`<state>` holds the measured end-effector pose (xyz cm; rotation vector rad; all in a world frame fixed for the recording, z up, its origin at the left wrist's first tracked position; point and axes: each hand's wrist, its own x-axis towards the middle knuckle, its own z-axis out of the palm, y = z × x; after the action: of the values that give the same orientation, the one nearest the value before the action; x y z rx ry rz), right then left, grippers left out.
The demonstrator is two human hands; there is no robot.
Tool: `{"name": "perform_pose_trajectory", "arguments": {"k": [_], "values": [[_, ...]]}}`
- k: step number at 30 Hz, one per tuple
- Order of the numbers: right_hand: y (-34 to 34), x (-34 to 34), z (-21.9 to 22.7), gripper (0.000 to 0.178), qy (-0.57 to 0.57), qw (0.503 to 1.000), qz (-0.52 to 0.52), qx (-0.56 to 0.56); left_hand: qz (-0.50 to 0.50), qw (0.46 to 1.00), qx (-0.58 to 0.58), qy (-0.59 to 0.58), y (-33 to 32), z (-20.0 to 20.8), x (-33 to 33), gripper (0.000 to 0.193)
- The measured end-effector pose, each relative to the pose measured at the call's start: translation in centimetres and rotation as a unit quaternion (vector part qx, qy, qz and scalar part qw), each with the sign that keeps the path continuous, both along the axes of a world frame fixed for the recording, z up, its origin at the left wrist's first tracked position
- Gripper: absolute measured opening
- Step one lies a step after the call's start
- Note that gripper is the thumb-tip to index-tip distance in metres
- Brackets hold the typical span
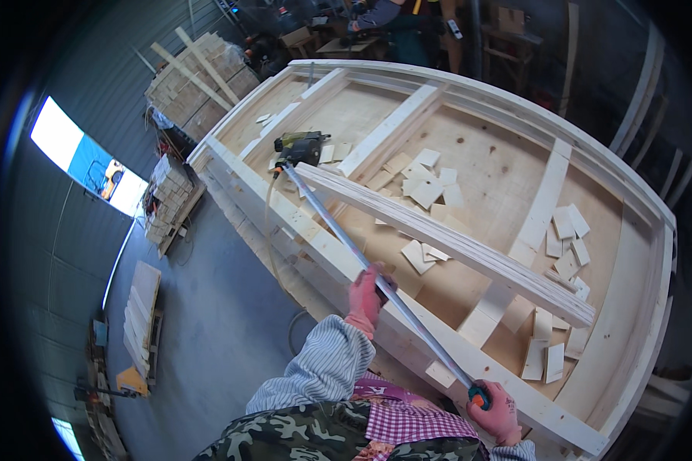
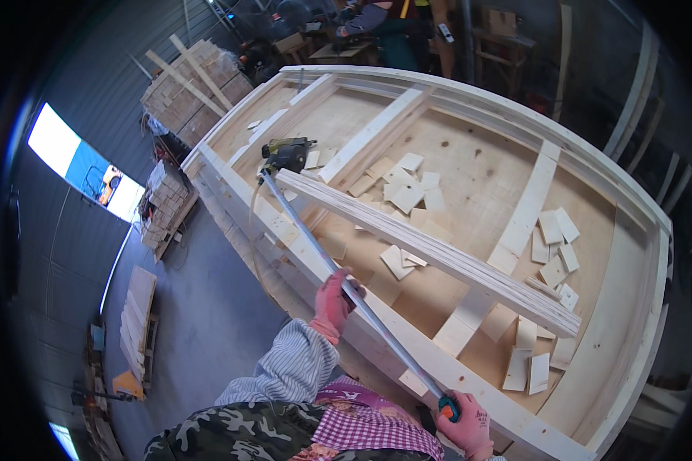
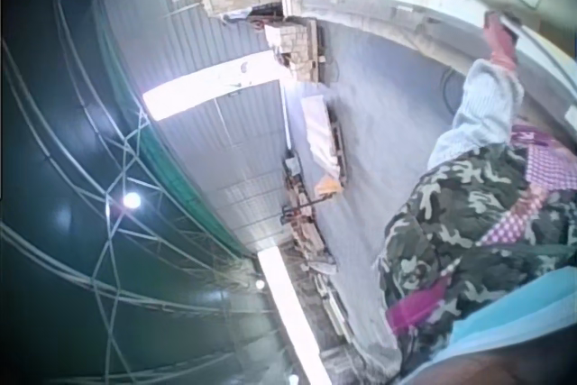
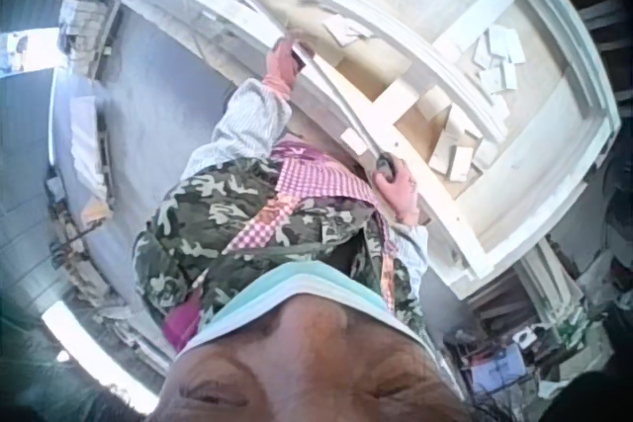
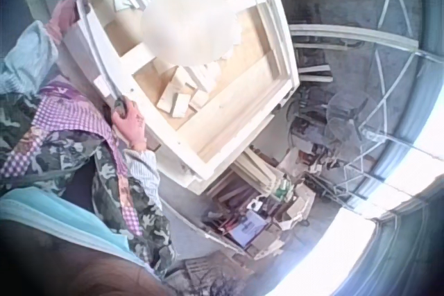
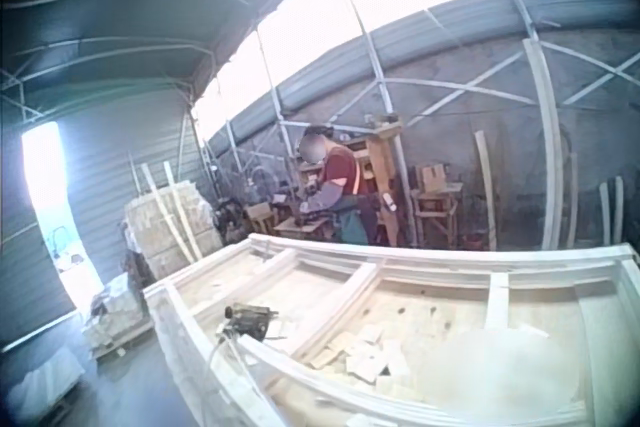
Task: The person assembles a wooden frame by hammering nails into joints, then uses a pry bar and hammer to disassemble the frame. They carry the pieces to a table saw, cut a plank, and measure a larger wooden structure with a tape measure.
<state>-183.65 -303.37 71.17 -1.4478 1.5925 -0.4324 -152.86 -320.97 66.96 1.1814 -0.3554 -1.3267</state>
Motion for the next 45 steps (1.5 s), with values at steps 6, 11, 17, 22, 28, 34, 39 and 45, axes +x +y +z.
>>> {"name": "perform_pose_trajectory", "arguments": {"k": [6, 11, 17, 22, 28, 34, 39, 45], "values": [[1.5, 3.8, -0.5, 0.059, -0.016, 1.0, -0.021, -0.008, -0.211, 0.976, 0.044, -0.01, 4.3, 0.3, -1.3, 0.036], [1.9, 7.0, 0.2, 0.075, -0.075, 0.989, -0.129, -0.022, -0.41, 0.904, 0.12, 0.003, 8.3, 0.1, -2.9, 0.049], [3.2, 6.8, 0.6, 0.076, -0.037, 0.956, -0.287, -0.054, -0.407, 0.907, 0.102, -0.036, 6.5, -0.5, -1.8, 0.048], [5.2, 3.5, -0.4, 0.063, -0.139, 0.877, -0.451, -0.091, -0.35, 0.929, 0.115, -0.038, 4.8, 0.1, -1.7, 0.066], [6.2, -4.7, -2.0, 0.057, -0.038, 0.843, -0.516, -0.15, -0.373, 0.918, 0.11, -0.075, 4.6, 1.4, -3.8, 0.073], [4.1, -16.3, -4.5, 0.059, 0.172, 0.85, -0.494, -0.062, -0.37, 0.917, 0.112, -0.096, 6.1, 1.9, -5.5, 0.076], [1.7, -24.0, -9.7, 0.06, 0.28, 0.836, -0.472, -0.009, -0.307, 0.938, 0.126, -0.103, 8.5, 1.1, -5.0, 0.075], [-4.2, -24.3, -12.2, 0.06, 0.366, 0.828, -0.423, -0.029, -0.229, 0.956, 0.158, -0.096, 11.9, -1.0, -2.8, 0.075]]}}
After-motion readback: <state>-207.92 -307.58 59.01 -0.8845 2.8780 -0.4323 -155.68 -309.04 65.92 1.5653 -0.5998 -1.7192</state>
